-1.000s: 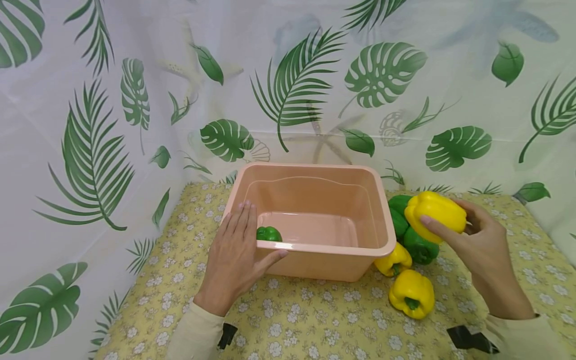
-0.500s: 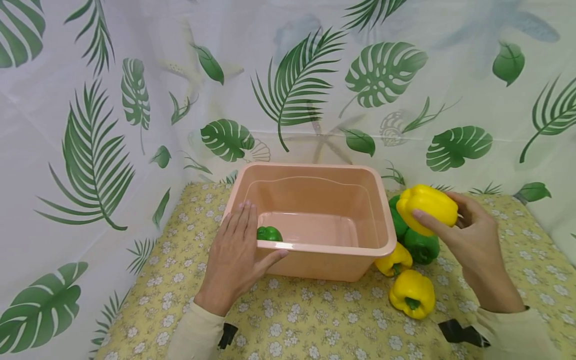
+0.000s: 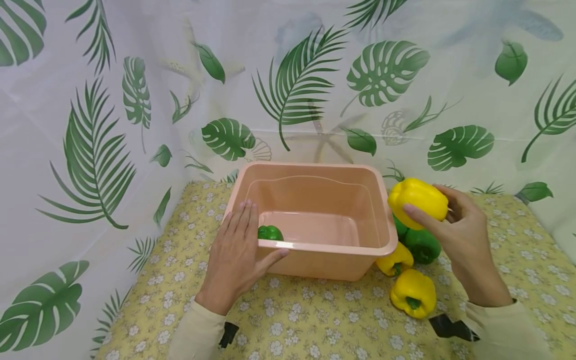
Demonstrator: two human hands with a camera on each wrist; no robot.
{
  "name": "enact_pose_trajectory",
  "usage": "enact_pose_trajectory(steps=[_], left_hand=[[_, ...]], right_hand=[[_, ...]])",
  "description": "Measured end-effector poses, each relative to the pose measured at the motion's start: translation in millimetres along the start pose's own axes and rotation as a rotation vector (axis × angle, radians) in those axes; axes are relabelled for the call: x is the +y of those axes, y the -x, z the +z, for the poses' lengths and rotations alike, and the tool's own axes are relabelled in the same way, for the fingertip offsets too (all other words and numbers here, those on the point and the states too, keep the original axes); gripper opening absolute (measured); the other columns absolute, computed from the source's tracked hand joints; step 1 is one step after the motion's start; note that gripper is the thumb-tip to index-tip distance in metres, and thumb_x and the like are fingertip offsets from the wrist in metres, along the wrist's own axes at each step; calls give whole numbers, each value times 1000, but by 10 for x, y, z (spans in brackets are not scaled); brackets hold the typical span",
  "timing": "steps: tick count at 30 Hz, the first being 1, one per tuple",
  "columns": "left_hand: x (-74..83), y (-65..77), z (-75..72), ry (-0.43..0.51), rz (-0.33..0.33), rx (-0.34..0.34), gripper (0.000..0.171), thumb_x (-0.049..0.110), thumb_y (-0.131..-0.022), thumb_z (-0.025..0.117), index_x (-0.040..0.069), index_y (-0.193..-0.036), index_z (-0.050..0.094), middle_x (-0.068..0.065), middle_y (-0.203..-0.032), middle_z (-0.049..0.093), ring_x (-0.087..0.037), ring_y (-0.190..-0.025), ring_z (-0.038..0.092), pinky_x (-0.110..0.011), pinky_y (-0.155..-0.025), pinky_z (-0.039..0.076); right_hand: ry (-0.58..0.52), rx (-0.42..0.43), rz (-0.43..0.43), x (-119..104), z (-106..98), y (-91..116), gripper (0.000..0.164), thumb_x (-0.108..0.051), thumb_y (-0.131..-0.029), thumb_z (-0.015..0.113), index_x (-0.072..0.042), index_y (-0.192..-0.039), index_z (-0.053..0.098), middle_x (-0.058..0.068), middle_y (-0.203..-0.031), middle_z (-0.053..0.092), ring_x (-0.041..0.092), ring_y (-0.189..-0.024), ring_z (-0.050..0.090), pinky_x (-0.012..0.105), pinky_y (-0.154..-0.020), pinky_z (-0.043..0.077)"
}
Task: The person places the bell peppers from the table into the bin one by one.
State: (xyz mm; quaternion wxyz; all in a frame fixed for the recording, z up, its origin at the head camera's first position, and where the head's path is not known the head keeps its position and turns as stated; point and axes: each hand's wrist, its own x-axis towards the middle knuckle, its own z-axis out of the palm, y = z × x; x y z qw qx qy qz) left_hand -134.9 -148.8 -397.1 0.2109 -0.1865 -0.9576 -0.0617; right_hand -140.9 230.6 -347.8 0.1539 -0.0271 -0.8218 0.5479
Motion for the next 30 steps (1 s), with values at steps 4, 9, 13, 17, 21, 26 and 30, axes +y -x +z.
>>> enact_pose_trajectory(steps=[4,9,13,17,21,26,30], left_hand=[[-2,-3,5,-3,7,10,109,82,-93,27,-6,-157,23,-21,-163,25,-32,-152,23,-45,-126,18],[-5,-7,5,-10,9,10,110,83,-92,23,-7,-157,23,-22,-163,26,-33,-152,24,-45,-126,18],[-2,-9,4,-10,7,3,111,83,-92,22,-7,-157,24,-22,-163,25,-32,-152,22,-46,-126,18],[2,-10,4,-9,4,-3,111,83,-92,22,-7,-157,23,-21,-163,25,-32,-153,21,-45,-126,17],[1,-10,5,-6,4,0,111,83,-92,22,-7,-157,23,-21,-163,24,-32,-152,22,-46,-126,18],[-2,-5,6,-2,9,10,110,83,-93,23,-7,-157,24,-22,-163,25,-34,-151,26,-46,-126,18],[-3,-5,6,0,10,13,110,82,-93,24,-7,-157,24,-22,-163,26,-35,-150,28,-46,-125,19]], right_hand=[[-11,1,-25,-20,46,-5,68,-20,-92,77,-7,-151,45,1,-136,51,8,-107,57,9,-80,54],[-26,1,-38,-46,88,-8,66,-20,-92,77,-7,-149,47,-3,-132,53,9,-106,57,10,-80,54],[-27,-5,-32,-58,110,-3,66,-21,-92,77,-8,-149,47,-3,-131,52,10,-107,57,10,-80,54],[-41,-8,-33,-68,131,-3,66,-20,-92,78,-9,-149,47,-4,-130,53,11,-107,57,11,-80,54],[-52,-10,-38,-75,157,-11,66,-20,-91,78,-9,-148,48,-2,-131,53,11,-107,57,11,-81,54],[-73,-14,-50,-91,200,-14,65,-18,-91,79,-8,-148,49,1,-132,53,13,-107,57,11,-81,54],[-57,-6,-52,-117,238,-10,66,-21,-90,80,-8,-147,49,4,-134,53,13,-107,57,11,-82,54]])
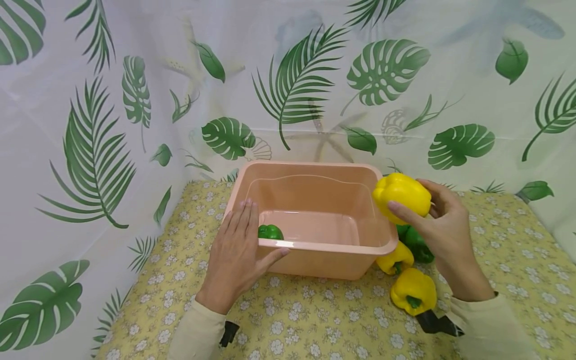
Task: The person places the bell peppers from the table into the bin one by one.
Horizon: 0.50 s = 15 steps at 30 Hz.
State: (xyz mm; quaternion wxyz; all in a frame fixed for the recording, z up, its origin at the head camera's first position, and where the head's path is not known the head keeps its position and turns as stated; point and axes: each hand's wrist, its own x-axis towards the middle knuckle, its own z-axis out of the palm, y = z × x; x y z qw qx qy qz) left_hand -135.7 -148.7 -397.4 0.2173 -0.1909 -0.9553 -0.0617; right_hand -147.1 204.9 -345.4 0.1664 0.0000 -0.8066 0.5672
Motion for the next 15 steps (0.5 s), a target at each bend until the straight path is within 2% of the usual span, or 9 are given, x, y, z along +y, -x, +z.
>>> enact_pose_trajectory(steps=[15], left_hand=[[-2,-2,0,-1,-1,5,110,82,-93,24,-7,-157,25,-22,-162,27,-33,-151,26,-47,-125,20]], right_hand=[[-10,-24,-3,-42,91,7,68,-22,-89,81,-10,-148,49,9,-139,53,15,-109,56,12,-82,53]])
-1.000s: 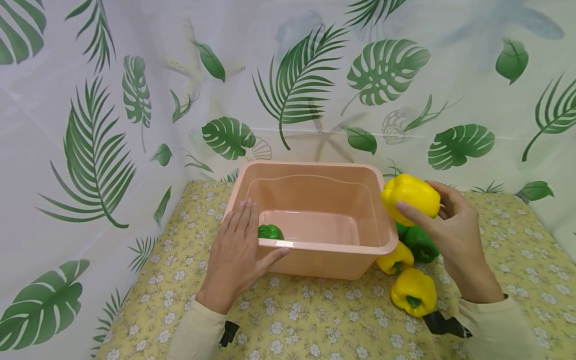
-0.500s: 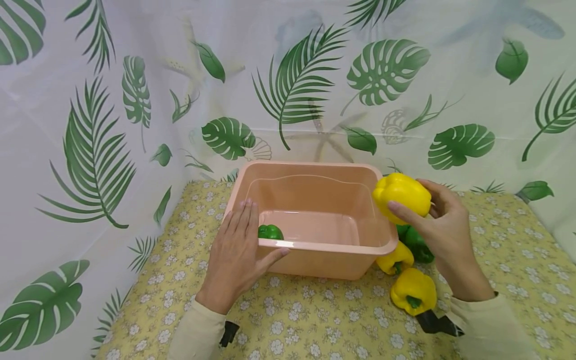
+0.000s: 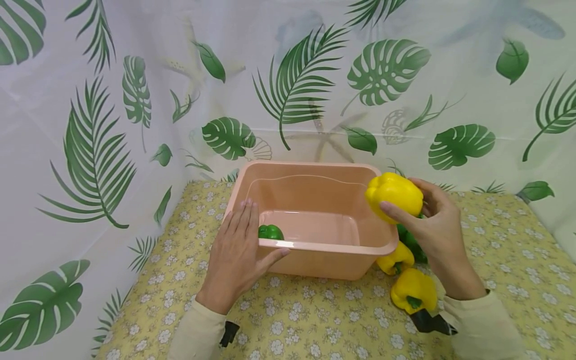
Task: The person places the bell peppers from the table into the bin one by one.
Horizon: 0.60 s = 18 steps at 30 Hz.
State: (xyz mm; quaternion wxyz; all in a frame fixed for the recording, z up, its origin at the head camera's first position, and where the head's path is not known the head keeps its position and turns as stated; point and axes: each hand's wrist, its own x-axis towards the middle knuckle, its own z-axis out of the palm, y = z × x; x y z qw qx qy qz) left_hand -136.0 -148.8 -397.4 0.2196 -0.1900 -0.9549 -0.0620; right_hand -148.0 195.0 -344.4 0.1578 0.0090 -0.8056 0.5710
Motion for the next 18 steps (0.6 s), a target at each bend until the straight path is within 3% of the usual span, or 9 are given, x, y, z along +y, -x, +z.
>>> enact_pose_trajectory(steps=[18], left_hand=[[-2,2,-2,-5,3,4,110,83,-92,22,-7,-156,26,-22,-162,27,-34,-151,27,-47,-125,20]], right_hand=[[-16,-33,-18,-12,81,24,70,-21,-90,80,-8,-149,47,10,-139,54,16,-109,57,14,-83,55]])
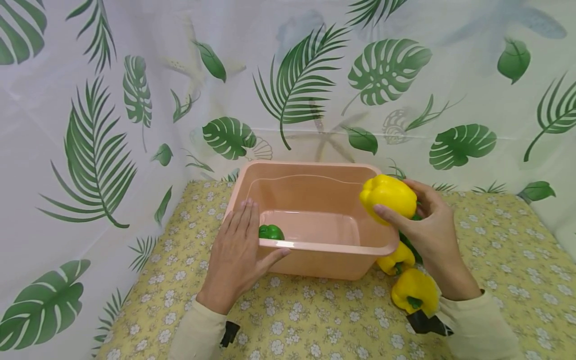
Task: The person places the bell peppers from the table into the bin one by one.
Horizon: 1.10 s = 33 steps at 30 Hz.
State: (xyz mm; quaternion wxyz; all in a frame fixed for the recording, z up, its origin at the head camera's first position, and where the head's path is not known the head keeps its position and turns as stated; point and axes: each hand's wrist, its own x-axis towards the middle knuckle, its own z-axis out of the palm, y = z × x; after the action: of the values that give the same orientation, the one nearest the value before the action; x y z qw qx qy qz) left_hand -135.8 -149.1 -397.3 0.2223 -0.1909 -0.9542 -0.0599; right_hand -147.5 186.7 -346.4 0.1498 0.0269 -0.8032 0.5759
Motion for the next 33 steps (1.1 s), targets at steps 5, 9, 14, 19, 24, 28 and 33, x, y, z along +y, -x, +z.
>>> enact_pose_trajectory(steps=[5,9,14,19,24,28,33], left_hand=[[0,2,1,0,-4,-5,110,82,-93,23,-7,-156,26,-22,-162,27,-33,-152,25,-46,-125,20],[0,4,5,-1,-2,-1,110,82,-93,22,-7,-156,26,-22,-162,27,-34,-150,28,-46,-125,20],[4,7,4,4,-6,-6,110,83,-92,23,-6,-157,25,-21,-163,27,-33,-151,26,-46,-125,19],[3,5,3,1,-8,-5,110,83,-92,23,-6,-157,26,-21,-163,27,-32,-152,25,-46,-125,19],[4,0,2,-1,-1,2,110,83,-93,23,-7,-156,26,-22,-162,28,-34,-150,29,-47,-125,20],[6,-2,-2,0,-5,-8,111,83,-92,21,-7,-157,25,-21,-162,27,-33,-151,25,-46,-125,19],[7,-2,-7,-2,-8,-17,111,83,-92,19,-7,-157,24,-21,-163,25,-32,-152,23,-46,-126,18]], right_hand=[[-1,-7,9,10,19,4,69,-20,-89,81,-9,-149,47,8,-140,53,15,-110,56,14,-83,54],[13,-15,20,23,29,12,71,-20,-89,81,-9,-150,46,6,-140,51,14,-111,55,13,-82,53],[17,-32,20,26,35,19,73,-20,-89,81,-9,-151,44,7,-142,51,14,-112,54,13,-82,54],[5,-43,6,20,42,21,74,-18,-89,81,-9,-152,44,9,-143,51,14,-112,54,13,-82,54],[-6,-41,-4,9,62,13,74,-16,-87,82,-8,-151,46,9,-144,52,13,-112,56,13,-83,54],[-2,-35,-15,8,77,9,74,-16,-86,83,-8,-150,46,10,-144,52,13,-111,56,13,-84,53],[-10,-34,-40,4,96,4,73,-14,-86,84,-8,-149,48,9,-142,54,14,-111,57,13,-85,53]])
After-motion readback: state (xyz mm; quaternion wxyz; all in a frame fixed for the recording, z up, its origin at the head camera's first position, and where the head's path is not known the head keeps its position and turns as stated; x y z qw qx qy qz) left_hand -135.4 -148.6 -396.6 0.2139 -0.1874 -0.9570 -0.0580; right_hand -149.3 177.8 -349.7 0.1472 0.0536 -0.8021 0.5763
